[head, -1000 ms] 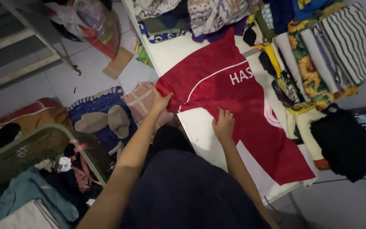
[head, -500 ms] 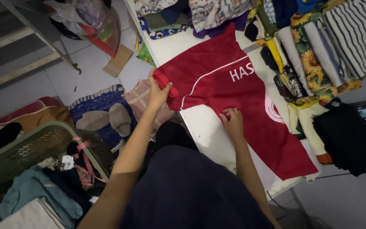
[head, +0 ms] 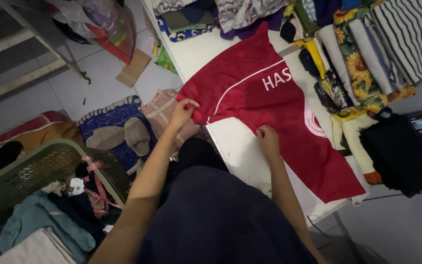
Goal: Fold a red shirt on a surface.
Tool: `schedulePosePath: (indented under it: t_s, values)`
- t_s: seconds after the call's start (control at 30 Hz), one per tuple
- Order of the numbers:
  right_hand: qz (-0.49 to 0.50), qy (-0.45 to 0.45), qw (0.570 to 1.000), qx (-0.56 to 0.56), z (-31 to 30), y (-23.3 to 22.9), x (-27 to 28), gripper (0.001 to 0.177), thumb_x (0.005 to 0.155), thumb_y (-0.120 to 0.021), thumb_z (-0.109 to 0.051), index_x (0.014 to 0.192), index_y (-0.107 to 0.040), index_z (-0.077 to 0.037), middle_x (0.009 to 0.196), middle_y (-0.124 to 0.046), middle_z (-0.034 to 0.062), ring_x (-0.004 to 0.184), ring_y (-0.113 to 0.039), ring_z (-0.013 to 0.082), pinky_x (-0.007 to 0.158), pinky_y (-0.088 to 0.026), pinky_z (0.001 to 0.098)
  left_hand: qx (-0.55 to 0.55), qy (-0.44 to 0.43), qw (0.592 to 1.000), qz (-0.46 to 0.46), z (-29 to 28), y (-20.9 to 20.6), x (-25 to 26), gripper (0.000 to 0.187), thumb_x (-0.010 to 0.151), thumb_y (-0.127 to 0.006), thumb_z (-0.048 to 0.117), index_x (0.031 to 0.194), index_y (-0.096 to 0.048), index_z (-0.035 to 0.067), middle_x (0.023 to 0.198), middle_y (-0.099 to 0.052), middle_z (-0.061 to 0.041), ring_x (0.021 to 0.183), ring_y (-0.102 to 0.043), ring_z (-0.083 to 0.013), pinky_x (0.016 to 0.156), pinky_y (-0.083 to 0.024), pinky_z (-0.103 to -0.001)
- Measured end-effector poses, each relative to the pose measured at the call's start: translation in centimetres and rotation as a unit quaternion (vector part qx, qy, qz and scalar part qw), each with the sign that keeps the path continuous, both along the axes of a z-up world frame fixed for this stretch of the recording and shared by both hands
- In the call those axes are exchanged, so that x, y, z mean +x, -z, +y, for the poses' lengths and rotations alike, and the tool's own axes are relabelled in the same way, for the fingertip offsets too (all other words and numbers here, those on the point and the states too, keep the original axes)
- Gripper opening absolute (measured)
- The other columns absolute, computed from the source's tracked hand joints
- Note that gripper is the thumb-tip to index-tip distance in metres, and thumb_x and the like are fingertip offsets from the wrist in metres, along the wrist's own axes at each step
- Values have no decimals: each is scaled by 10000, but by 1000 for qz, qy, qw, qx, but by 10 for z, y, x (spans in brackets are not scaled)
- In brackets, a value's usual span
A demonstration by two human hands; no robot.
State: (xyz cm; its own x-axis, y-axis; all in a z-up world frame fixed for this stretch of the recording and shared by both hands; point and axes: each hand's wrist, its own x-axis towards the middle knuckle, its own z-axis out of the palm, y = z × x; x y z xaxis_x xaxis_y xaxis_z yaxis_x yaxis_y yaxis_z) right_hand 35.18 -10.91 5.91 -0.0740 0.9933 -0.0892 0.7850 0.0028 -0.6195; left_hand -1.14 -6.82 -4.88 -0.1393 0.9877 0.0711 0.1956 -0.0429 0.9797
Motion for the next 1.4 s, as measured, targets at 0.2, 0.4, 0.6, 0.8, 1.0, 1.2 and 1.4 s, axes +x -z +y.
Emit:
schedulePosePath:
  t_s: [0.2, 0.4, 0.6, 0.8, 1.0, 1.2, 1.4]
  values:
    - [48, 58, 997, 8, 3, -23, 10, 175, 990, -669, -130, 1091, -712, 7, 1064, -737, 204, 935, -712, 330, 844, -543, 410, 36, 7, 999, 18, -7, -49, 2, 334, 893, -627, -74, 1182, -738, 53, 1130, -756, -72, 1060, -686, -156, 958, -517, -291]
    - [133, 80, 987, -43, 5, -51, 33, 156, 954, -720, -139, 1035, -753, -10, 1003, -768, 124, 939, -703, 227, 903, -530, 357, -146, -3, 987, -70, -36, -149, 4, 322, 995, -632, 20, 1283, -740, 116, 831, -643, -7, 612, -485, -88, 543, -408, -248]
    - [122, -10, 991, -51, -2, -9, 32, 172, 903, -744, -125, 1018, -733, 3, 995, -737, 122, 929, -690, 241, 869, -534, 366, -60, -38, 997, 11, -43, -34, -12, 316, 965, -687, 19, 1262, -762, 98, 760, -618, 29, 617, -512, -29, 544, -431, -216]
    - [56, 16, 997, -42, -7, 3, 13, 163, 878, -710, -91, 1005, -711, 10, 1055, -678, 152, 981, -638, 300, 894, -512, 388, -24, -186, 957, -221, -29, 42, 10, 579, 822, -763, -42, 1293, -481, 144, 1066, -667, 20, 929, -689, -78, 745, -628, -258]
    - [50, 11, 998, -28, -5, 19, 21, 162, 909, -701, -100, 1028, -696, 11, 1079, -679, 155, 1018, -627, 303, 921, -501, 394, -392, -123, 826, -387, -29, 18, 25, 234, 933, -622, 169, 1166, -603, 172, 860, -721, -23, 707, -698, -194, 561, -583, -370]
    - [67, 7, 997, -21, 0, 37, 29, 171, 899, -702, -108, 1035, -704, -5, 1064, -691, 147, 990, -653, 283, 893, -519, 374, -278, 66, 727, -624, -20, 8, 24, 141, 969, -759, 176, 968, -618, 162, 681, -624, -10, 497, -580, -172, 391, -484, -319]
    - [60, 9, 998, -25, -6, 19, 22, 155, 903, -702, -90, 1027, -700, 2, 1043, -683, 164, 986, -634, 306, 885, -508, 391, -376, -65, 787, -485, -5, 30, 21, 480, 891, -779, 486, 1196, -665, 133, 961, -755, -32, 755, -713, -200, 617, -594, -346]
